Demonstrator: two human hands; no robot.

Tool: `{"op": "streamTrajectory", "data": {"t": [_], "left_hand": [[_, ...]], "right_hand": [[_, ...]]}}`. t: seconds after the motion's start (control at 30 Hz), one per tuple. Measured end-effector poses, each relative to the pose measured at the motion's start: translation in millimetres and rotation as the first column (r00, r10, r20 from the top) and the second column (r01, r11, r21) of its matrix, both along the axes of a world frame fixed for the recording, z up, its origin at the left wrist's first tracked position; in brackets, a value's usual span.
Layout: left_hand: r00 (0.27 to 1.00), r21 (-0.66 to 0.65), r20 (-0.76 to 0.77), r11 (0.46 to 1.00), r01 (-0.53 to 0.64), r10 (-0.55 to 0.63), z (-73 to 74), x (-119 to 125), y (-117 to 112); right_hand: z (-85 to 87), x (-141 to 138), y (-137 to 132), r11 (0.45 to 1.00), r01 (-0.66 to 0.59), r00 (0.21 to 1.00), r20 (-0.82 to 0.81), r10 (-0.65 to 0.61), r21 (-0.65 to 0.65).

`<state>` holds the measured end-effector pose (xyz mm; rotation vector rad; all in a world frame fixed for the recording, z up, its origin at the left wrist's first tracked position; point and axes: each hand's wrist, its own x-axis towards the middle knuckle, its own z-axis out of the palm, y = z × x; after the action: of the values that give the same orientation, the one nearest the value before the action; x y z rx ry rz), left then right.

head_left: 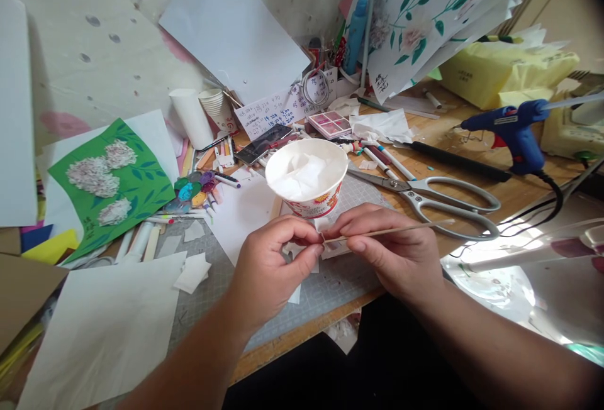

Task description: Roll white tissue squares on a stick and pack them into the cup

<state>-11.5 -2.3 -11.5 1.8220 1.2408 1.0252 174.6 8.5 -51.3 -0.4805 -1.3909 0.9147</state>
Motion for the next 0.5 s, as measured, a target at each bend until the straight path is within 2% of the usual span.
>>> {"op": "streamTrajectory", "data": {"t": [0.2,0.5], "left_hand": [[0.999,0.058,-0.043,0.998,0.017,-0.014,0.5,-0.3,0.0],[0.995,0.123,-0.097,0.992,0.028,-0.016,2.8,1.1,0.9]], "right_hand": [[-1.7,-0.7,-0.2,1.0,-0.02,1.0,-0.023,0.02,-0.012],[1.0,0.0,0.5,1.0,0.027,0.999,0.018,-0.027,-0.012]]}}
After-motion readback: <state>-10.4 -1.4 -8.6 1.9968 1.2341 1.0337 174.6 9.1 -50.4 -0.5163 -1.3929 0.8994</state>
